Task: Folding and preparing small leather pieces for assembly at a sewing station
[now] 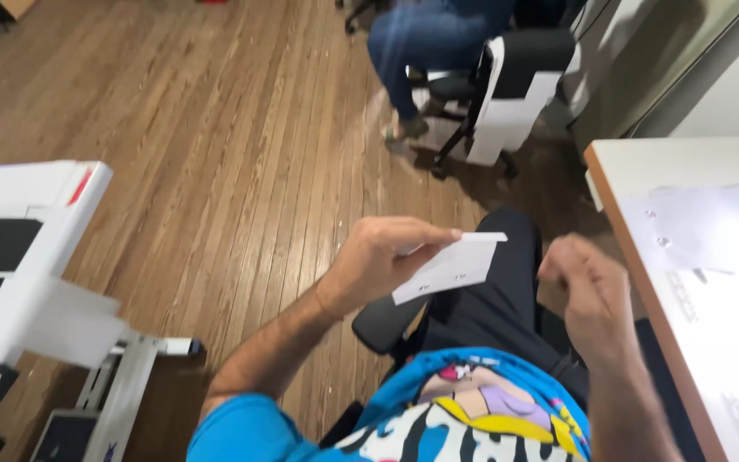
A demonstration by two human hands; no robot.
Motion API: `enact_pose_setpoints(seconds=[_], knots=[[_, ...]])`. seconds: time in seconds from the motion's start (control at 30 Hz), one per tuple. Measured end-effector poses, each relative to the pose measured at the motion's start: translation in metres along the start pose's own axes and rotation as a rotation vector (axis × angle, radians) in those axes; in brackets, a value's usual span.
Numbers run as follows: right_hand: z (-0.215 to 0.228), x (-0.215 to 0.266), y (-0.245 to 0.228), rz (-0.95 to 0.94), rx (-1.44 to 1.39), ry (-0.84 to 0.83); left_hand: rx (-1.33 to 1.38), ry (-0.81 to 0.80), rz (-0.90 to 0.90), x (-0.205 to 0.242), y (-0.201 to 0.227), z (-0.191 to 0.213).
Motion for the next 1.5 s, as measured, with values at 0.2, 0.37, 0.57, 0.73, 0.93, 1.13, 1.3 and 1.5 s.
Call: enact_pose_setpoints(seconds=[0.2,0.37,0.57,0.73,0.93,1.13,1.3,1.5], knots=[[0.02,0.01,-0.019,0.335,0.941,0.175,-0.01,0.069,0.077,0.002,0.001,0.011],[0.006,-0.004,-0.042,0.084,0.735,-0.192,-0.095,0.056,0.088,0.0,0.003,0.016],[-0.021,-0.024,-0.064,0.456,0.557,-0.113,-0.092,0.038,0.082,-0.006,0.006,0.002],[-0.031,-0.031,-0.035,-0.055,0.009,-0.157,0.075,0.038,0.11,-0.012,0.025,0.0],[-0.032,-0.031,-0.034,-0.154,-0.146,-0.205,-0.144,0.071,-0.103,-0.011,0.018,-0.014],[-0.019,-0.025,-0.019,-0.084,0.045,-0.292,-0.493,0.232,-0.43,-0.002,0.026,-0.027],[-0.022,-0.024,-0.036,0.036,0.14,-0.403,-0.531,0.183,-0.628,0.0,0.023,-0.024],[-0.014,-0.062,-0.04,-0.007,0.205,-0.619,-0.066,-0.151,-0.128,-0.045,0.005,0.002]])
Point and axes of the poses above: each hand's wrist, its own x-axis away from the middle knuckle, its own z-axis out of the back of the hand, y = z × x, the point moved 4 cm from there along -x, towards the middle knuckle, and after that the axes turned 6 degrees about -x, right-handed, at the moved point
